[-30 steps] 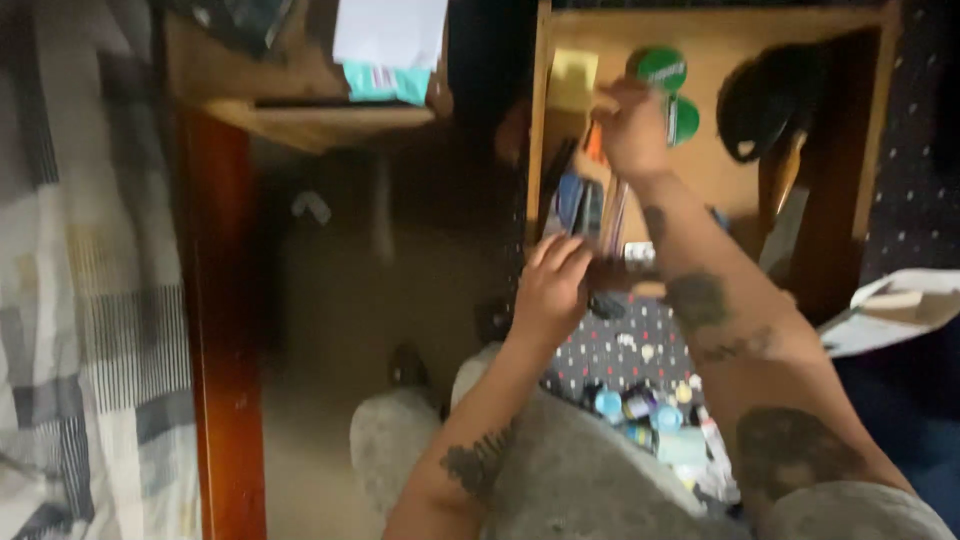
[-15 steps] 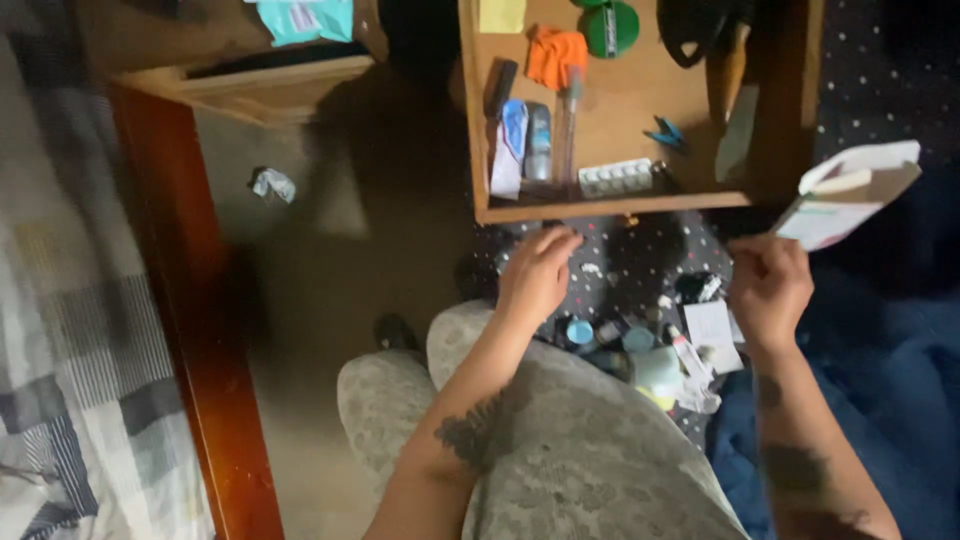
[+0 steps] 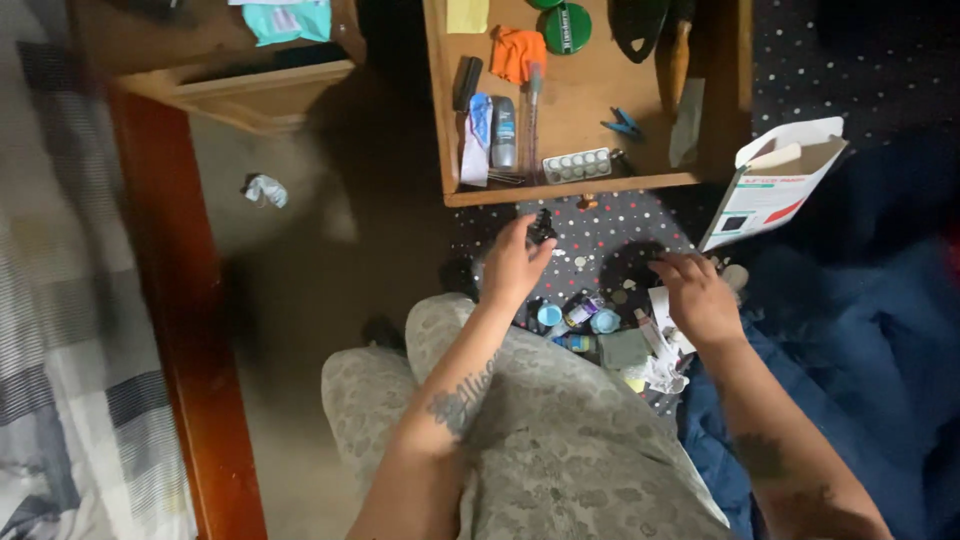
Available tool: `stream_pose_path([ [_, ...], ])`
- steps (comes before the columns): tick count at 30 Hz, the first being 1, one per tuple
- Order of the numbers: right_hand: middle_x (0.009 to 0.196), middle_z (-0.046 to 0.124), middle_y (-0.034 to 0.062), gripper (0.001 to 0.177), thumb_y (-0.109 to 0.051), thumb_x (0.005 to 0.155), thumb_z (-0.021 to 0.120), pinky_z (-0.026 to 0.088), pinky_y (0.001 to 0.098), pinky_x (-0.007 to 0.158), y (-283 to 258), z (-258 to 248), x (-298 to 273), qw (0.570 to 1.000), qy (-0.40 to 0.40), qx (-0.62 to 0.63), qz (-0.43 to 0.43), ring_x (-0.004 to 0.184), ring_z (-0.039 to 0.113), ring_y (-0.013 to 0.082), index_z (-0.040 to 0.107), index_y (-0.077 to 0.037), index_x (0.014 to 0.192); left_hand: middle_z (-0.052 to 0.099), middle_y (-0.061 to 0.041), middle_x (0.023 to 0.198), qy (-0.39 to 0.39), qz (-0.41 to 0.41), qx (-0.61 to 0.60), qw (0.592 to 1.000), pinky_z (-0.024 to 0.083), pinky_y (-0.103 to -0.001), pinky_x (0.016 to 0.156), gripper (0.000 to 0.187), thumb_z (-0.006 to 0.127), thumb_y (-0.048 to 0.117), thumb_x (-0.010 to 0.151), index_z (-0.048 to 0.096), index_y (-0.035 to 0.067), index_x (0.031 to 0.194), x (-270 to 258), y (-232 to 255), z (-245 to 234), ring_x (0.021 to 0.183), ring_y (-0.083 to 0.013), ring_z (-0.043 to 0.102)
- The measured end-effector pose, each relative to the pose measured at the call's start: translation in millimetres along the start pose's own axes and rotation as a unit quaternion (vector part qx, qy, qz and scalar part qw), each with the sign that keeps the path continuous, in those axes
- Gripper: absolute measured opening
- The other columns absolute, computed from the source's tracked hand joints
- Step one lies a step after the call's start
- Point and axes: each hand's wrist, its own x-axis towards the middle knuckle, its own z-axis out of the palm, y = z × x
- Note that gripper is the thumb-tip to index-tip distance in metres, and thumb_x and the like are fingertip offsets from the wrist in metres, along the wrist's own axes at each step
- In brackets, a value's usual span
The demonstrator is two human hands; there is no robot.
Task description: Organizing and sorting items from a nightstand drawer.
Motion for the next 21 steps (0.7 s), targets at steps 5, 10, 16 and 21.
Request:
stream_pose_path([
  [5,0.126,0.069,0.0109,0.023,-0.005,0.087,0.063,0.051,0.0422,0.102,19.6,13.8,3.5,0.999,-0.045,-0.006,0.009,0.121,0.061,0.0332,0.071,-0.009,0.108,0.071,-0.013,0.115,-0.114,-0.304,-0.478,0.816,0.057,-0.040,0.092,0.040,0.067,0.026,0.096,0.056,0.010,0.131,-31.1,-18.9,14.8,0.104,-0.0283,0.071],
  [10,0.117,0.070,0.0152,0.021,-0.011,0.092,0.068,0.050,0.0449,0.100,10.1,13.0,3.9,0.992,-0.055,0.059,0.099,0.114,0.063,0.0374,0.069,-0.006,0.112,0.069,-0.018,0.123,-0.173,-0.280,-0.797,0.506,0.058,-0.042,0.099,0.040,0.055,0.026,0.099,0.060,-0.001,0.128,-50.5,-9.1,5.1,0.109,-0.0309,0.072],
  [16,0.113,0.064,0.0118,0.026,-0.004,0.097,0.070,0.057,0.0322,0.080,-1.0,39.4,-11.0,0.782,0.047,0.556,0.279,0.097,0.065,0.0186,0.052,-0.001,0.116,0.067,-0.016,0.122,-0.167,-0.243,-0.693,0.658,0.057,-0.039,0.098,0.032,0.052,0.021,0.110,0.058,-0.001,0.131,-54.3,14.4,3.4,0.107,-0.0286,0.069],
  [21,0.111,0.064,0.0035,0.040,-0.001,0.088,0.070,0.056,0.0264,0.079,-53.9,-3.7,-4.5,0.740,-0.022,0.614,0.274,0.093,0.066,0.0125,0.055,-0.004,0.125,0.066,-0.004,0.128,-0.197,-0.240,-0.619,0.721,0.057,-0.030,0.095,0.038,0.057,0.016,0.106,0.057,0.001,0.140,-69.5,17.0,15.2,0.114,-0.0103,0.066],
])
